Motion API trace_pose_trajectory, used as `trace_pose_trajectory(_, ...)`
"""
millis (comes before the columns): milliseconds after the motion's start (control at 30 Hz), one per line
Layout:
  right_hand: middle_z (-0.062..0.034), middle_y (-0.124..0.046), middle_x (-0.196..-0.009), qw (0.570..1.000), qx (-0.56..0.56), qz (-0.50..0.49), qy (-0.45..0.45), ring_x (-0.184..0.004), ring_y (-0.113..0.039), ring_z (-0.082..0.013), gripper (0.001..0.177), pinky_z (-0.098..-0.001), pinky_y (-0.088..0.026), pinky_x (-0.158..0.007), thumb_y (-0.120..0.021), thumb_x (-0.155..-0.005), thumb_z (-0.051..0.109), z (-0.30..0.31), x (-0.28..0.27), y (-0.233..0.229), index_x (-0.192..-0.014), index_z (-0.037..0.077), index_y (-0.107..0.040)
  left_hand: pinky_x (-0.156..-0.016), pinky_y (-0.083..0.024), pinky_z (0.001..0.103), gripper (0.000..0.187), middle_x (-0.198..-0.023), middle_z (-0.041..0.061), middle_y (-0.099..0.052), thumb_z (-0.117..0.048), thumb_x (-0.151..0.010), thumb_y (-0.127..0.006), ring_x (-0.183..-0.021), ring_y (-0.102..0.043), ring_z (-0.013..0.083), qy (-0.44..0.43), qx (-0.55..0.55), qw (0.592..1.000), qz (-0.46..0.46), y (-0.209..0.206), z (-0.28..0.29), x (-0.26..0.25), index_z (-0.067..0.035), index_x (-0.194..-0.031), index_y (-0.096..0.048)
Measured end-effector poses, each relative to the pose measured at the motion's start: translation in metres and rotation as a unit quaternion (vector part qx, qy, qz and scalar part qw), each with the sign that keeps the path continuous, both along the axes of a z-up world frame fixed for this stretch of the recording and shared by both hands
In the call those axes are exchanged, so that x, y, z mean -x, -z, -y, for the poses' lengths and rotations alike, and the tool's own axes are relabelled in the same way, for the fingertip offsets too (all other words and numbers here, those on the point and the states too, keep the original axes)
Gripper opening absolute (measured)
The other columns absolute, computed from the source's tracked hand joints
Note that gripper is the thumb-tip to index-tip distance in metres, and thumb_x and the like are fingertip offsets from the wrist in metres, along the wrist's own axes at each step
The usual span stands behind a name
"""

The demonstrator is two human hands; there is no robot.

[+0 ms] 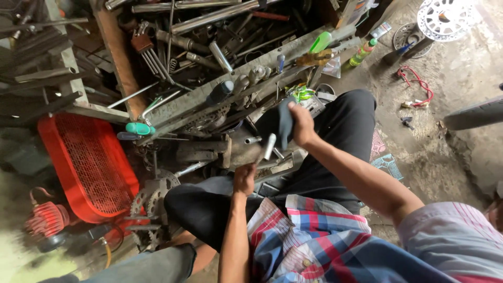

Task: The person sits on the floor and cleans a long metal rod using a dark cloth. They wipe the rod repeatedly, then place it on a nearby shelf. The person then picks up a smaller metal tool and cleans it with the same cloth.

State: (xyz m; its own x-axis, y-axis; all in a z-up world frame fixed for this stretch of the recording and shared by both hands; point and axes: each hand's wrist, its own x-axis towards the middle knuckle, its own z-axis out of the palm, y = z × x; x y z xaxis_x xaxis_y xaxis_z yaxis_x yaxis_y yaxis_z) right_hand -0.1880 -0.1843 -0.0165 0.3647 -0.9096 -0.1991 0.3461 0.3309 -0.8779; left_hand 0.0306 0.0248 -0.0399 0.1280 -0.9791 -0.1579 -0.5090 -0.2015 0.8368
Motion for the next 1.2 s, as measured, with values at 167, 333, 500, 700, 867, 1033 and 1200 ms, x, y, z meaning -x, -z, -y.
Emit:
trace_pose_trajectory(167, -0.0091, -0.069, -0.101, 0.972, -0.166, 0.166, 0.028, -0.091, -0.065, -0.0209, 0.042, -0.0372, -0.052, -0.087, -0.055, -0.104, 0.042, -0.019, -0.009, -0.060, -0.111, 0.003, -0.066, -0.059, -0.034, 0.047, 0.063, -0.063, 0.017, -0.045, -0.055, -0.106, -0.044, -0.061, -0.046, 0.0347, -0.076, 0.033, 0.996, -0.020, 0.015, -0.004, -0.004, -0.002, -0.072, -0.049)
trace_pose_trajectory(333, -0.0078, -0.070, -0.124, 0.913, -0.327, 0.239, -0.036, -0.113, -0.066, -0.0250, 0.056, -0.0422, -0.050, -0.102, -0.049, -0.098, 0.051, -0.053, -0.023, -0.112, -0.133, 0.008, -0.061, -0.056, -0.039, 0.044, 0.051, -0.067, 0.014, -0.057, -0.045, -0.107, -0.050, -0.062, -0.055, 0.0328, -0.126, 0.082, 0.982, 0.111, -0.033, 0.018, 0.020, -0.004, -0.077, -0.057)
trace_pose_trajectory(500, -0.0101, -0.066, -0.132, 0.883, -0.381, 0.270, -0.048, -0.120, -0.063, -0.0285, 0.054, -0.0467, -0.047, -0.107, -0.044, -0.106, 0.050, -0.076, -0.008, -0.109, -0.137, 0.008, -0.060, -0.053, -0.044, 0.043, 0.043, -0.063, 0.013, -0.062, -0.040, -0.103, -0.054, -0.058, -0.062, 0.0293, -0.253, -0.013, 0.959, 0.127, -0.044, 0.021, 0.013, -0.006, -0.078, -0.060)
trace_pose_trajectory(700, -0.0139, -0.068, -0.129, 0.842, -0.423, 0.320, -0.102, -0.114, -0.067, -0.0311, 0.054, -0.0475, -0.052, -0.101, -0.043, -0.105, 0.053, -0.061, 0.009, -0.145, -0.131, 0.009, -0.062, -0.054, -0.048, 0.043, 0.036, -0.064, 0.013, -0.064, -0.036, -0.099, -0.060, -0.056, -0.065, 0.0305, -0.229, 0.065, 0.966, 0.098, -0.064, 0.024, 0.023, -0.006, -0.078, -0.064)
trace_pose_trajectory(867, -0.0134, -0.071, -0.125, 0.819, -0.439, 0.353, -0.108, -0.104, -0.071, -0.0304, 0.055, -0.0461, -0.058, -0.090, -0.043, -0.107, 0.053, -0.059, 0.010, -0.131, -0.131, 0.009, -0.064, -0.057, -0.049, 0.044, 0.035, -0.071, 0.015, -0.065, -0.033, -0.102, -0.056, -0.063, -0.065, 0.0340, -0.160, 0.080, 0.967, 0.180, -0.044, 0.021, 0.015, -0.006, -0.081, -0.063)
trace_pose_trajectory(1033, -0.0112, -0.074, -0.116, 0.834, -0.408, 0.363, -0.085, -0.089, -0.074, -0.0298, 0.052, -0.0451, -0.060, -0.073, -0.045, -0.106, 0.056, -0.070, 0.022, -0.111, -0.128, 0.013, -0.065, -0.056, -0.050, 0.043, 0.041, -0.075, 0.012, -0.069, -0.042, -0.102, -0.058, -0.065, -0.068, 0.0324, -0.154, 0.065, 0.967, 0.193, -0.051, 0.025, 0.016, -0.007, -0.083, -0.064)
trace_pose_trajectory(1200, -0.0065, -0.075, -0.108, 0.869, -0.406, 0.274, -0.066, -0.079, -0.072, -0.0232, 0.060, -0.0391, -0.058, -0.064, -0.045, -0.102, 0.064, -0.073, 0.038, -0.116, -0.131, 0.016, -0.065, -0.058, -0.053, 0.042, 0.047, -0.076, 0.011, -0.072, -0.050, -0.101, -0.059, -0.068, -0.072, 0.0309, -0.166, 0.016, 0.957, 0.237, -0.048, 0.026, 0.014, -0.008, -0.083, -0.067)
